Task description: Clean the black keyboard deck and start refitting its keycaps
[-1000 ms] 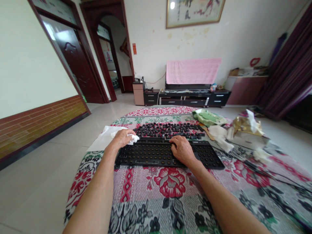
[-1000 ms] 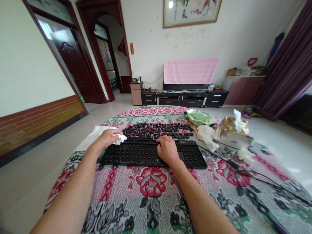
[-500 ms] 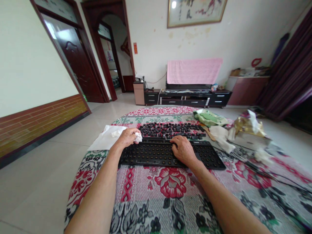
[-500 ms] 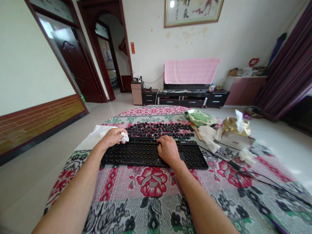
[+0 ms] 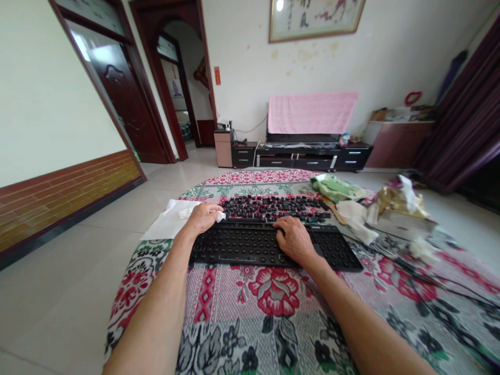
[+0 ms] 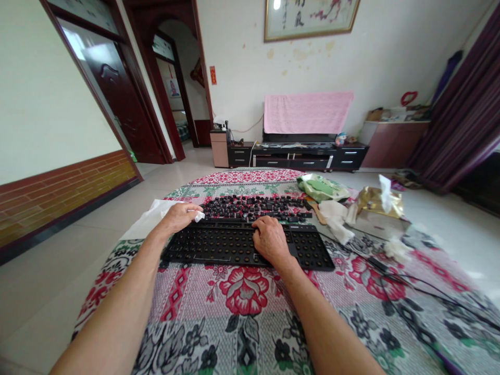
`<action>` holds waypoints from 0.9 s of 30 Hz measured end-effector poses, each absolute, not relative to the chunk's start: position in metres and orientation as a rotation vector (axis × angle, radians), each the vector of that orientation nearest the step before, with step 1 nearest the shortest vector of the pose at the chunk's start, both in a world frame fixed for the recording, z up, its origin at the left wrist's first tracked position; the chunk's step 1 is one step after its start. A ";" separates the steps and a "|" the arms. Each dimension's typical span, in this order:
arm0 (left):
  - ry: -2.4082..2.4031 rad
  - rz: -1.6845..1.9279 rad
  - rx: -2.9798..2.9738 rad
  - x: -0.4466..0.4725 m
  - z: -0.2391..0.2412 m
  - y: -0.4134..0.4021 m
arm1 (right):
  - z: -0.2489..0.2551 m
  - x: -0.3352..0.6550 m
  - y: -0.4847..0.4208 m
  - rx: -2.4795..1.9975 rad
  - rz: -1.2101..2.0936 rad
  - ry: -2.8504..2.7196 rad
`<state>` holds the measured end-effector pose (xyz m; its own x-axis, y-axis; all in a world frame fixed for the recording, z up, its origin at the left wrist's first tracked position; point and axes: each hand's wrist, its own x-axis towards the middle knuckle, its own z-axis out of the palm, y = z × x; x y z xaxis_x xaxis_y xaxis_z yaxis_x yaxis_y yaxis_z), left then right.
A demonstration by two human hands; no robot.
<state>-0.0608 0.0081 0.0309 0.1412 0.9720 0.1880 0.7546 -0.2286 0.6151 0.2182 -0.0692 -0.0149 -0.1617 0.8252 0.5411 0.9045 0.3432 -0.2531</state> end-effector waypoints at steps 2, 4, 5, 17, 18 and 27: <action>1.632 0.814 2.119 -0.053 0.031 0.006 | -0.014 0.218 -0.069 -1.506 -0.167 -2.008; 1.536 0.849 2.199 -0.042 0.030 0.002 | -0.014 0.218 -0.069 -1.506 -0.163 -2.008; 1.503 0.858 2.240 -0.035 0.028 0.000 | -0.014 0.218 -0.069 -1.505 -0.163 -2.007; 1.503 0.591 2.466 -0.031 0.022 -0.002 | -0.015 0.219 -0.069 -1.505 -0.168 -2.014; 1.585 0.555 2.390 -0.038 0.025 -0.002 | -0.015 0.219 -0.069 -1.507 -0.166 -2.013; 1.839 0.594 2.114 -0.063 0.036 -0.001 | -0.015 0.219 -0.068 -1.512 -0.159 -2.010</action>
